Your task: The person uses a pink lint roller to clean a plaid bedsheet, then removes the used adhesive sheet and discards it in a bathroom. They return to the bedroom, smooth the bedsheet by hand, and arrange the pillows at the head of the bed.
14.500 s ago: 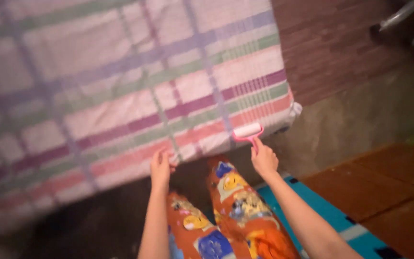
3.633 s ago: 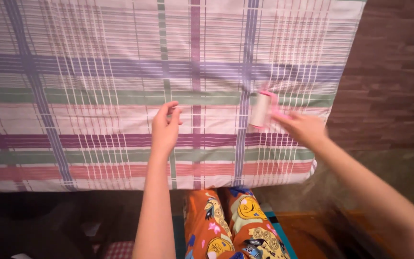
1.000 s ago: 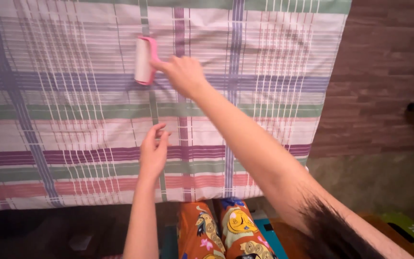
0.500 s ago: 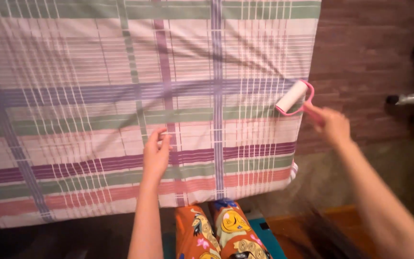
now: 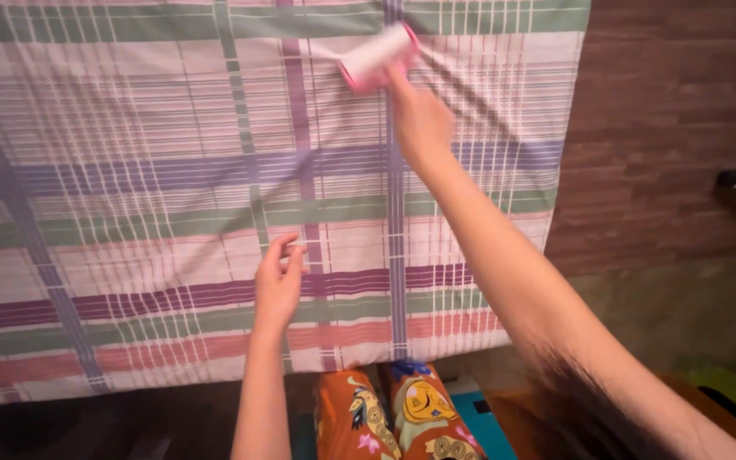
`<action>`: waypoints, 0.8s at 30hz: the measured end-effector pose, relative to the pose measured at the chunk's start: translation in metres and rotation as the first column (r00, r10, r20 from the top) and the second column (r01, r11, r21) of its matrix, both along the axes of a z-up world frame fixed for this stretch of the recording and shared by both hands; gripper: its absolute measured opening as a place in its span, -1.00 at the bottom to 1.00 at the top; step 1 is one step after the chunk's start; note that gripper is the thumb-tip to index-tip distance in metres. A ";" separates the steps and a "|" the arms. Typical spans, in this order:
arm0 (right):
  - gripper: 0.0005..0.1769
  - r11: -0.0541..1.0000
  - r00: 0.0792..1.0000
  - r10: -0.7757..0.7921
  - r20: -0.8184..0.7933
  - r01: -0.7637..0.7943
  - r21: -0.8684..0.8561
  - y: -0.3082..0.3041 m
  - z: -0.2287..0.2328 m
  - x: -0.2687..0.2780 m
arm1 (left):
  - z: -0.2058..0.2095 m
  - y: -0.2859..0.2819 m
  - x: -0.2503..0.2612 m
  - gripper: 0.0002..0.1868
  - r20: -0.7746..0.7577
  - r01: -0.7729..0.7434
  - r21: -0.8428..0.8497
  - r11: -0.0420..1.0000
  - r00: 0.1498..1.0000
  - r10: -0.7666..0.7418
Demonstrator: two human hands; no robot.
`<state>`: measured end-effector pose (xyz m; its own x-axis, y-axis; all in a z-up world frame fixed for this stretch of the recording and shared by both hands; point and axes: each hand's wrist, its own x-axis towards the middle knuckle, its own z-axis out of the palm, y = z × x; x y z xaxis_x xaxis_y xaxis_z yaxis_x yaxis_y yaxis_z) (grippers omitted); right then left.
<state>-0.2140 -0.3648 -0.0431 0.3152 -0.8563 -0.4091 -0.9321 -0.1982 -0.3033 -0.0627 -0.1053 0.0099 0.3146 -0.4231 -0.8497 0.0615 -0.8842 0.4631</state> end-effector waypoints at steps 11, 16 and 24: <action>-0.38 0.996 0.999 -0.041 -0.026 0.039 -0.086 0.107 -0.011 -0.119 | -0.003 -0.019 0.006 -0.66 0.043 0.004 -0.199 0.980 0.999 0.005; -0.47 0.969 0.957 -0.245 -0.154 0.240 -0.050 0.190 0.022 -0.213 | -0.017 -0.035 0.004 -0.65 0.059 0.045 -0.240 0.970 0.998 -0.032; -0.51 0.847 0.928 -0.366 -0.066 0.303 -0.437 0.127 -0.009 -0.236 | -0.027 -0.062 -0.018 -0.67 0.047 0.052 -0.328 0.943 0.998 -0.038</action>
<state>-0.4503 -0.2381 -0.0525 -0.0549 -0.9984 -0.0139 -0.9907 0.0562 -0.1238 -0.0804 -0.1671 -0.0174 0.3192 -0.6913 -0.6482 0.0010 -0.6838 0.7297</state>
